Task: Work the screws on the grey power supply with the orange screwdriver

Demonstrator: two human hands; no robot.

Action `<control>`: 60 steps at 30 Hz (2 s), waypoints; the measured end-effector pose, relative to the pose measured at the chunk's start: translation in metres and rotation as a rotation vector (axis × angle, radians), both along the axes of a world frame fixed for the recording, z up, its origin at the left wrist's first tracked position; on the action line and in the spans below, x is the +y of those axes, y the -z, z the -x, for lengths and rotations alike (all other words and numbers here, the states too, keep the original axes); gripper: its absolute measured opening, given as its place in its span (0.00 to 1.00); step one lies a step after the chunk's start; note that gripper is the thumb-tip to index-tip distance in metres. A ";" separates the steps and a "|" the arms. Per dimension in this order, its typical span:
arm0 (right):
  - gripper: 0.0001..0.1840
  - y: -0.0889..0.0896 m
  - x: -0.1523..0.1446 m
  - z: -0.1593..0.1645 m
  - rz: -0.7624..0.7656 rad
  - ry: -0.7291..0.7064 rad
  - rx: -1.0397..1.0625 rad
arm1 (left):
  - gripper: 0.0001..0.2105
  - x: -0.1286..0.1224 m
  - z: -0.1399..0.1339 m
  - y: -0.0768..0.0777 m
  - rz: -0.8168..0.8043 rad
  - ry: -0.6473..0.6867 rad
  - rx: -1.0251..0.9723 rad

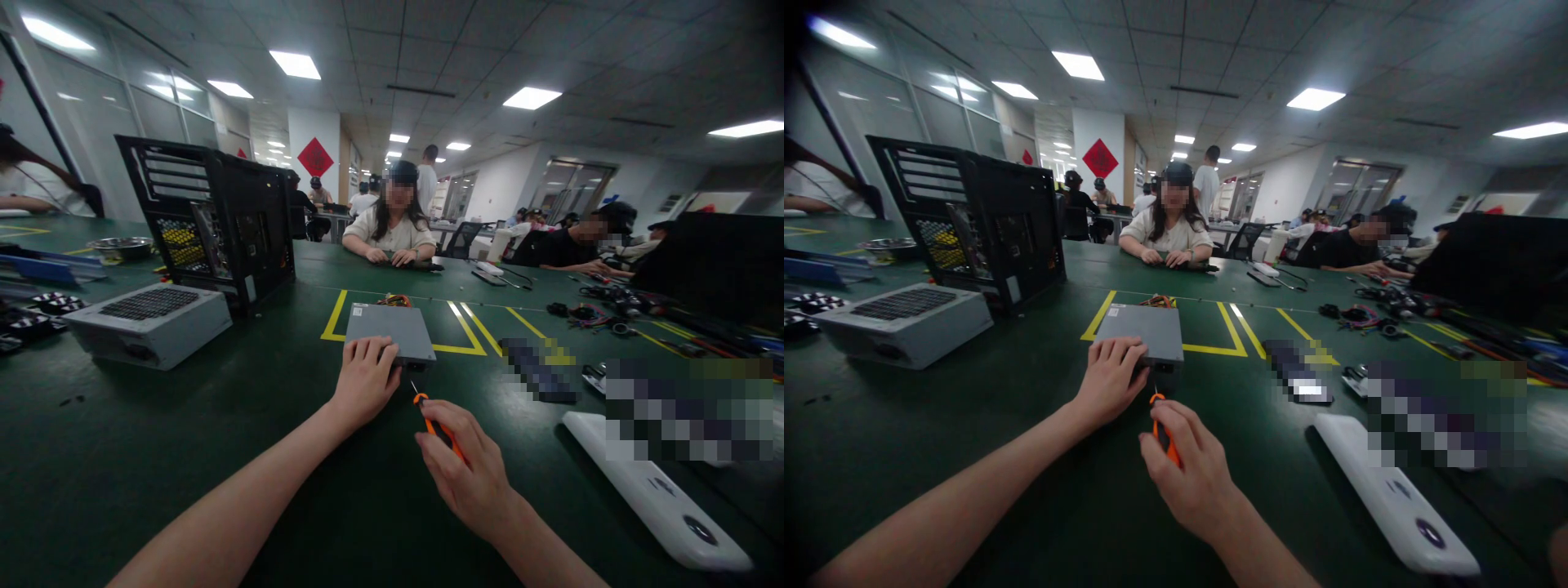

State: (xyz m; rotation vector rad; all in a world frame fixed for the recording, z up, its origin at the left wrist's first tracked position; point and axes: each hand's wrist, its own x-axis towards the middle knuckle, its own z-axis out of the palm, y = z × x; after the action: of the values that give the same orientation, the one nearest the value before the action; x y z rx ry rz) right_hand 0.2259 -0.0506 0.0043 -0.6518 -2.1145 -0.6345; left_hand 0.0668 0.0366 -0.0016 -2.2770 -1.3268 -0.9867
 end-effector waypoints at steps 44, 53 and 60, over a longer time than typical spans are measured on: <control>0.16 0.004 0.002 -0.003 0.064 0.100 0.138 | 0.13 -0.001 0.001 -0.001 0.012 0.002 0.013; 0.14 0.000 0.001 0.000 0.082 0.041 0.103 | 0.12 -0.001 0.001 -0.001 0.000 0.006 0.021; 0.15 0.001 0.002 -0.001 0.067 0.065 0.118 | 0.13 -0.001 0.001 -0.002 -0.004 0.009 0.029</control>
State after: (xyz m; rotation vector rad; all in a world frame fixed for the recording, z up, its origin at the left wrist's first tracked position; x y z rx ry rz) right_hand 0.2270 -0.0488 0.0037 -0.7793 -2.0184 -0.5484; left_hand 0.0656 0.0356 0.0000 -2.2876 -1.3026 -0.9549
